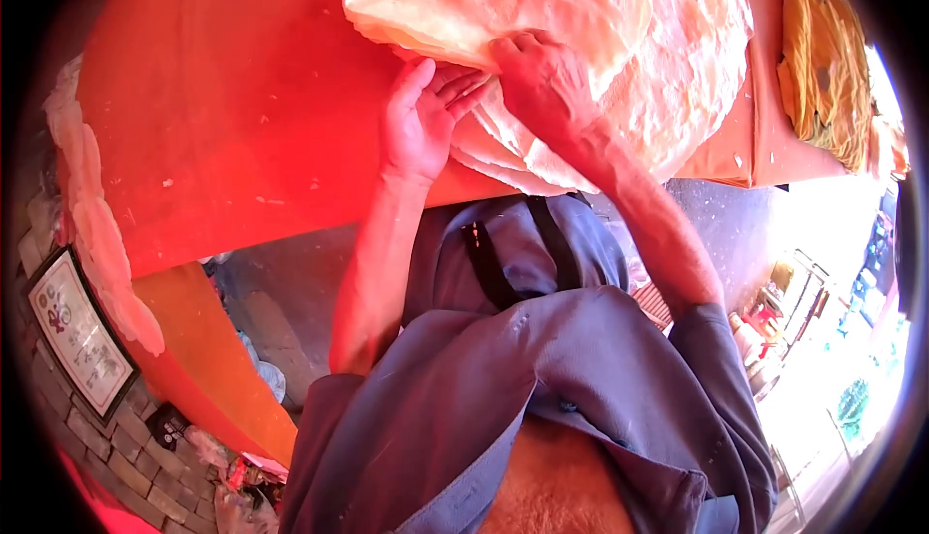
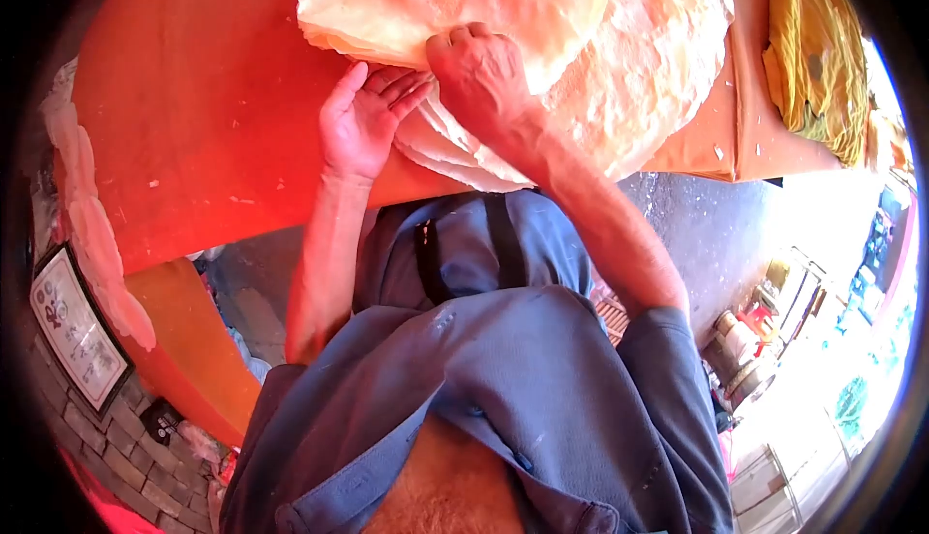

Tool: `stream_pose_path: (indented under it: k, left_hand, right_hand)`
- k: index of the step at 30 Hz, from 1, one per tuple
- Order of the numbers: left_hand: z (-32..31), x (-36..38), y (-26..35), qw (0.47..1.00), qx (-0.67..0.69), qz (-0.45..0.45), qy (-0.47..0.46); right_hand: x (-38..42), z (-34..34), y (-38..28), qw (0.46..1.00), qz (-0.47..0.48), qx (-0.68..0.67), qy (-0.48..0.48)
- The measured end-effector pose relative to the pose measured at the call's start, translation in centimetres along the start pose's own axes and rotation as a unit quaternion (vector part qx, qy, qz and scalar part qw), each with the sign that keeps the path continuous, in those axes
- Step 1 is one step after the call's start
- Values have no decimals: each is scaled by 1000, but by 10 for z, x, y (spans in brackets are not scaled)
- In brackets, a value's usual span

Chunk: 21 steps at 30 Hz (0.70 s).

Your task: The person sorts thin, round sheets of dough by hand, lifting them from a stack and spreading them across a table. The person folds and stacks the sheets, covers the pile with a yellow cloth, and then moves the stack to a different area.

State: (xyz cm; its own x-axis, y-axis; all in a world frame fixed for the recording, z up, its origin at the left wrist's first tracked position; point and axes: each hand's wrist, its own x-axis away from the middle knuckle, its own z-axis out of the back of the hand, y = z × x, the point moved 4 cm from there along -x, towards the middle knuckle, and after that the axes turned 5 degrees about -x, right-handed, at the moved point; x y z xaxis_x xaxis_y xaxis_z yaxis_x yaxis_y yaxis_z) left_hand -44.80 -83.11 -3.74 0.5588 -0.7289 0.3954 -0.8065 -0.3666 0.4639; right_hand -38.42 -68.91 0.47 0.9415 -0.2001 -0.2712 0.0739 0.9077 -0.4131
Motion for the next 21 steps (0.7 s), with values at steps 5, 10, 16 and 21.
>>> stream_pose_path:
  k: [5, 10, 16, 21]
  left_hand:
    - [14, 30, -26, 931, -338, -7, 138]
    - [14, 28, -43, 910, -389, 7, 142]
    - [12, 31, -63, 958, -191, 15, 212]
    - [15, 28, -70, 989, -92, 18, 111]
  right_hand:
    - [-60, 67, 62, 994, 25, 94, -51]
    - [-52, 144, -13, 994, 53, 72, 64]
    - [-48, 79, 41, 995, 55, 85, -26]
    - [-7, 156, 20, 991, 68, 109, 44]
